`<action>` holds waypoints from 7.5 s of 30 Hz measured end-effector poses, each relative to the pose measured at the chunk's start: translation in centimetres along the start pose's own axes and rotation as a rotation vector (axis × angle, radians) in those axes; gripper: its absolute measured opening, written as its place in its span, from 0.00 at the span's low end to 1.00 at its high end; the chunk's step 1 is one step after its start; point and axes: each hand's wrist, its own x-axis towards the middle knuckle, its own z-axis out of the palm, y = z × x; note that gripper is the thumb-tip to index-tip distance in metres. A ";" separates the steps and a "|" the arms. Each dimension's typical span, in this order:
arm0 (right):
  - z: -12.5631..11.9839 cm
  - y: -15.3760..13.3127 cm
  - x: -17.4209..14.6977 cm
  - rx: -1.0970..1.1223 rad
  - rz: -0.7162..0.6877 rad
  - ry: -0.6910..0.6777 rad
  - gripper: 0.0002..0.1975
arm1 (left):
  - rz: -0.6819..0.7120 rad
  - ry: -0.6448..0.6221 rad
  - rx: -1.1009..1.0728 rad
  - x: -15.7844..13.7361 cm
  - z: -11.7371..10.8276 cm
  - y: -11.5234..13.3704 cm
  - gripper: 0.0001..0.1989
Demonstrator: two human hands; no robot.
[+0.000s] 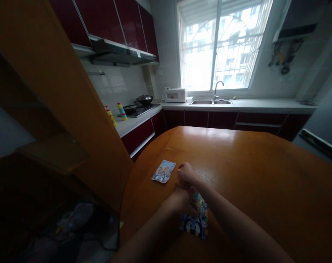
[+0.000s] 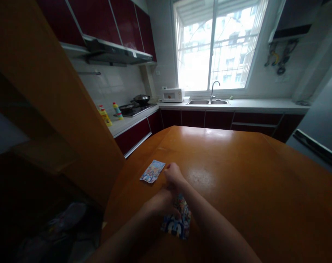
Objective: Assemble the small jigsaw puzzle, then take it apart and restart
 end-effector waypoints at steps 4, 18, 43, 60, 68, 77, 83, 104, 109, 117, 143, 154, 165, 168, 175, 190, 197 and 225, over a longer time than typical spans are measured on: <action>-3.6 1.2 -1.6 -0.029 -0.094 0.088 0.09 | 0.106 -0.036 0.298 0.3 -0.6 0.0 0.51; -7.5 9.5 -11.2 -0.087 -0.153 0.236 0.17 | -0.052 -0.050 0.409 3.5 -1.4 -0.1 0.29; -7.8 8.9 -5.9 0.220 -0.335 0.221 0.09 | 0.283 0.203 0.006 9.3 -0.7 -3.3 0.18; -8.3 9.6 -5.7 0.362 -0.335 0.269 0.10 | 0.324 0.242 -0.163 9.1 -0.7 -3.6 0.18; -8.1 9.3 -5.7 0.279 -0.293 0.262 0.07 | 0.279 0.195 -0.157 9.5 -0.3 -3.9 0.17; -7.8 9.5 -5.8 0.195 -0.356 0.280 0.09 | 0.317 0.293 -0.112 9.4 -0.4 -3.4 0.15; -7.9 10.0 -5.8 0.150 -0.338 0.302 0.14 | 0.284 0.350 -0.065 9.5 -1.0 -3.6 0.13; -8.1 9.5 -5.7 0.175 -0.344 0.393 0.13 | 0.425 0.043 0.043 6.8 -3.9 -2.4 0.17; -7.9 9.7 -5.5 0.184 -0.312 0.406 0.13 | 0.189 -0.066 0.206 4.3 -5.7 -1.6 0.18; -8.1 9.3 -5.7 0.176 -0.301 0.390 0.12 | 0.007 -0.097 0.365 3.8 -4.5 -2.2 0.13; -7.9 8.4 -6.9 -0.080 -0.606 0.114 0.05 | 0.275 0.005 0.227 4.9 -3.9 -1.1 0.11; -7.7 9.2 -6.8 -0.017 -0.581 0.168 0.06 | 0.123 0.055 -0.027 5.6 -2.3 -1.5 0.17; -7.7 8.9 -7.5 -0.090 -0.835 0.054 0.10 | 0.058 -0.143 -0.095 5.5 -2.8 -2.2 0.20; -7.7 8.7 -7.6 -0.085 -0.874 0.028 0.11 | 0.076 -0.137 -0.084 5.5 -2.7 -2.2 0.19; -7.5 8.5 -6.9 0.078 -0.613 0.375 0.07 | 0.108 -0.064 -0.090 5.7 -2.6 -2.2 0.13; -7.6 9.3 -6.0 -0.009 -0.390 0.459 0.12 | 0.185 0.126 0.070 5.8 -2.7 -2.6 0.13; -7.9 9.7 -5.7 0.083 -0.353 0.559 0.14 | 0.254 0.061 0.449 4.2 -2.6 0.4 0.05; -9.5 6.8 -9.8 -0.616 -0.133 0.017 0.23 | 0.229 0.105 0.121 5.4 -1.7 -1.9 0.09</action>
